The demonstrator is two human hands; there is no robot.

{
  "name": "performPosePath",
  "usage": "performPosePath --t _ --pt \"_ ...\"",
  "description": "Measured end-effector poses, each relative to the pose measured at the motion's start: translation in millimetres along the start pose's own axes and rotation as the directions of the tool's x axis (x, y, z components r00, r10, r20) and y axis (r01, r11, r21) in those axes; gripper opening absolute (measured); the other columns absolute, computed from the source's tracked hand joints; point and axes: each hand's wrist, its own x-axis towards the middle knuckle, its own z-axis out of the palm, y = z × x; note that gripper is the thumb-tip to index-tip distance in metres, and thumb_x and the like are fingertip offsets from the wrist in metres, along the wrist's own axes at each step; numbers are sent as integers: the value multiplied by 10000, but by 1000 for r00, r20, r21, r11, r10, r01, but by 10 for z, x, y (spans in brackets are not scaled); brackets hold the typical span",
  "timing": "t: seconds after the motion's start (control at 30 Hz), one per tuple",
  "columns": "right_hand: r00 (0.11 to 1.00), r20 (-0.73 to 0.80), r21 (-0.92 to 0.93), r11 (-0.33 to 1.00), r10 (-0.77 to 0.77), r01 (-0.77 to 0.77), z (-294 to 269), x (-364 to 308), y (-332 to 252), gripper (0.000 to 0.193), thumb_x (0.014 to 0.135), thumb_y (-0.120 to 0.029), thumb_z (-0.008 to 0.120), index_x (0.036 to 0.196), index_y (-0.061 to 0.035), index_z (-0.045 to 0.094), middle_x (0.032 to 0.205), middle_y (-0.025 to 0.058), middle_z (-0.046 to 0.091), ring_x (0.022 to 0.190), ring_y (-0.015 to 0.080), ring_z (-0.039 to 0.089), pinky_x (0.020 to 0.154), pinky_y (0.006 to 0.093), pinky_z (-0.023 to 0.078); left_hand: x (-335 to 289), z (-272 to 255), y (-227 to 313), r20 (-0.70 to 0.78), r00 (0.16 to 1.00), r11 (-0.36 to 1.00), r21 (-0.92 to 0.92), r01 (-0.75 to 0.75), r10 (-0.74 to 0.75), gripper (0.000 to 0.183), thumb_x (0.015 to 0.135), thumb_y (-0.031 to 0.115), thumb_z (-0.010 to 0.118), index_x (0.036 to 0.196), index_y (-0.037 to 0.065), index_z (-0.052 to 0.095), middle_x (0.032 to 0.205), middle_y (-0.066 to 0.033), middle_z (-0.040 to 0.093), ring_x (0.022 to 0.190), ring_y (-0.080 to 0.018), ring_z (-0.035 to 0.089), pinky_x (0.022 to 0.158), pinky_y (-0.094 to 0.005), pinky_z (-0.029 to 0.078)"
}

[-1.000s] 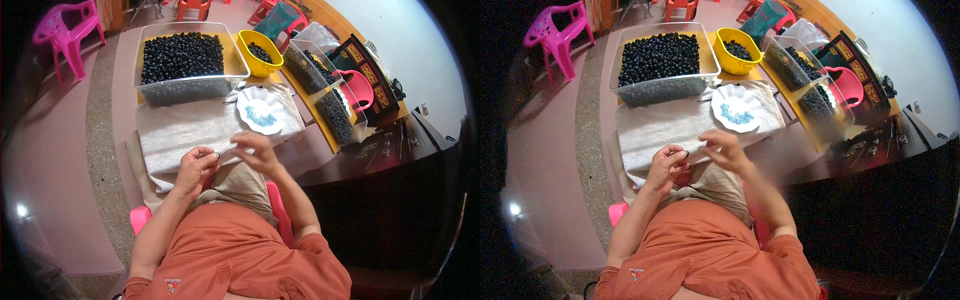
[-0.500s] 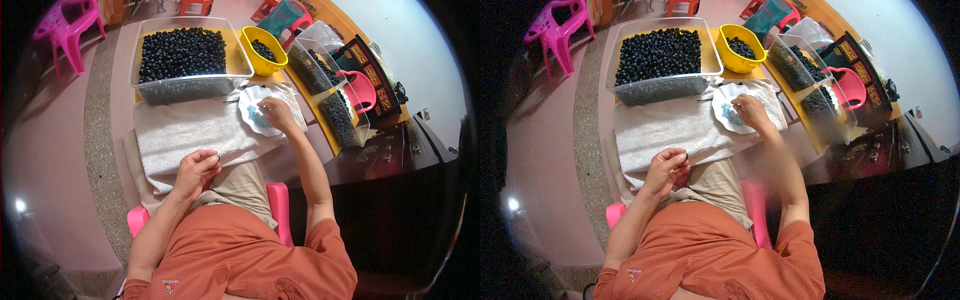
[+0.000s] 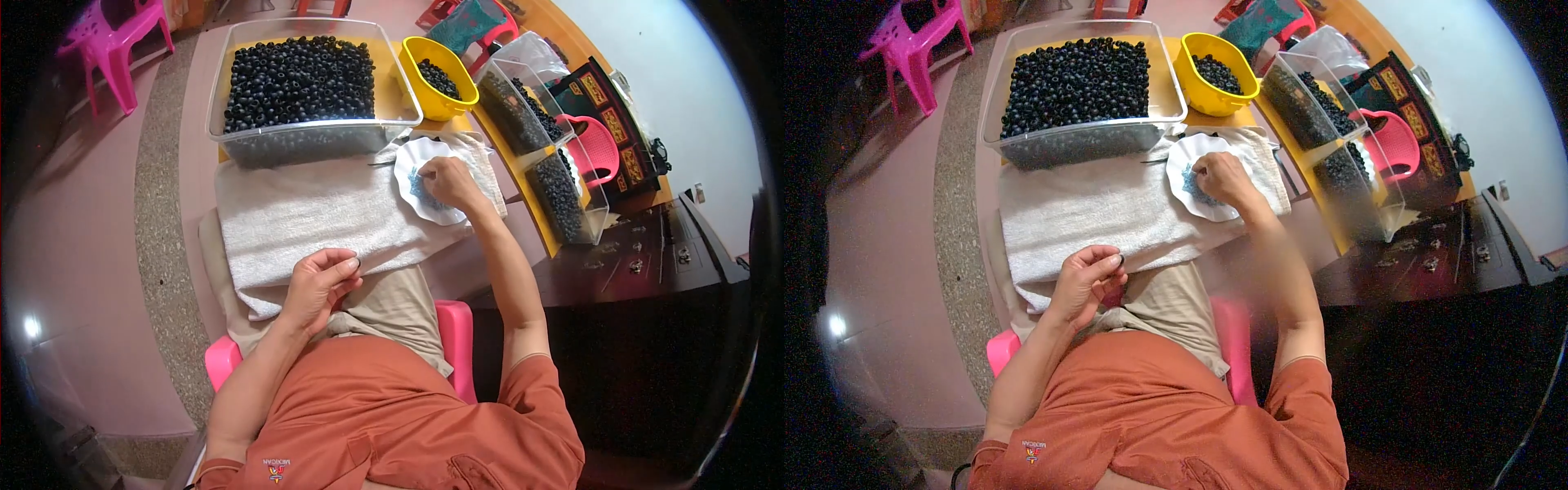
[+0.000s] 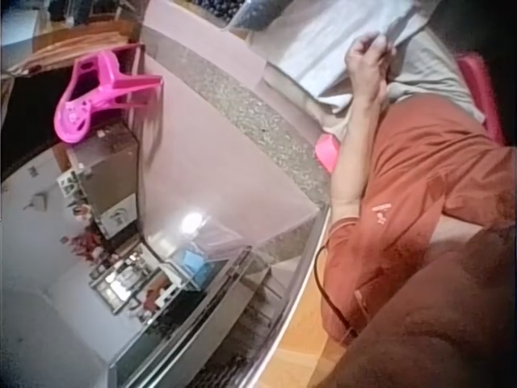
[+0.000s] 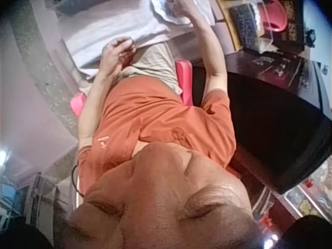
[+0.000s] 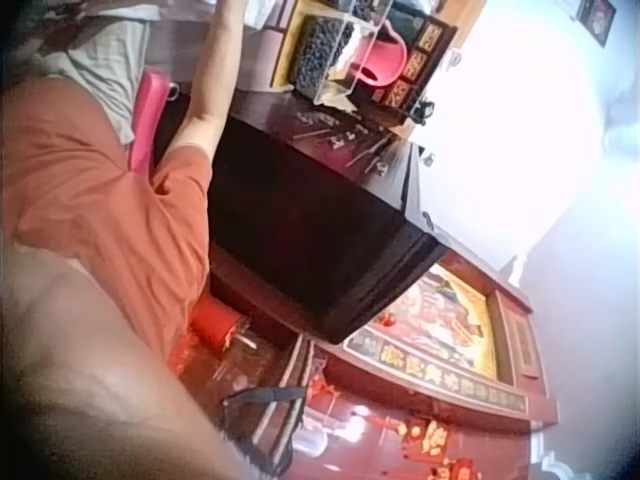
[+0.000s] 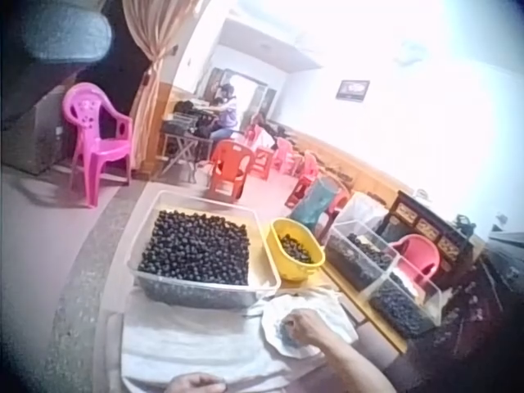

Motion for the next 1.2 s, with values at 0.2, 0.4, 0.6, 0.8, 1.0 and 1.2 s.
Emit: performPosePath --t 0.2,0.4,0.6,0.8,1.0,1.2 --pt "999 26 7 999 32 -32 -8 -14 19 195 727 -93 614 877 -52 731 837 196 678 788 362 657 757 406 517 -1 -7 -7 1 1000 1000 -5 1 -1 128 856 75 684 969 34 637 805 -48 647 719 -140 636 693 -260 561" --pt "999 -1 31 999 40 -40 -25 -69 74 183 730 -107 622 861 -34 726 836 199 681 784 355 662 756 409 519 -17 11 -6 1 1000 1000 4 16 -16 128 857 77 683 965 31 631 818 -40 641 735 -131 630 698 -263 562" --pt "1000 -7 19 1000 13 -13 -93 -86 60 186 730 -110 622 860 -3 701 867 201 673 830 349 655 780 404 514 -27 15 -18 -1 1000 1000 9 3 -3 116 860 77 678 955 34 627 827 -37 633 756 -123 617 719 -270 563" --pt "995 -20 -114 989 -95 92 -10 -82 208 147 736 -101 618 830 -9 681 870 189 664 834 356 640 777 405 505 -31 32 -16 -4 1000 1000 -4 2 -2 108 859 74 677 948 38 627 830 -37 632 759 -121 613 735 -275 564" --pt "998 0 -76 995 -64 64 -61 -63 102 132 724 -91 625 823 -25 682 858 170 668 813 348 641 763 402 505 -32 15 -18 -6 1000 1000 -13 3 -3 107 857 74 679 944 40 628 829 -34 634 757 -122 617 728 -277 565" --pt "997 -37 9 998 -66 66 -29 -77 116 141 741 -89 609 842 -38 693 859 154 667 824 345 639 770 406 501 -25 13 -15 -11 1000 1000 -12 3 -3 104 858 73 677 943 41 626 827 -34 632 754 -121 618 726 -278 566"
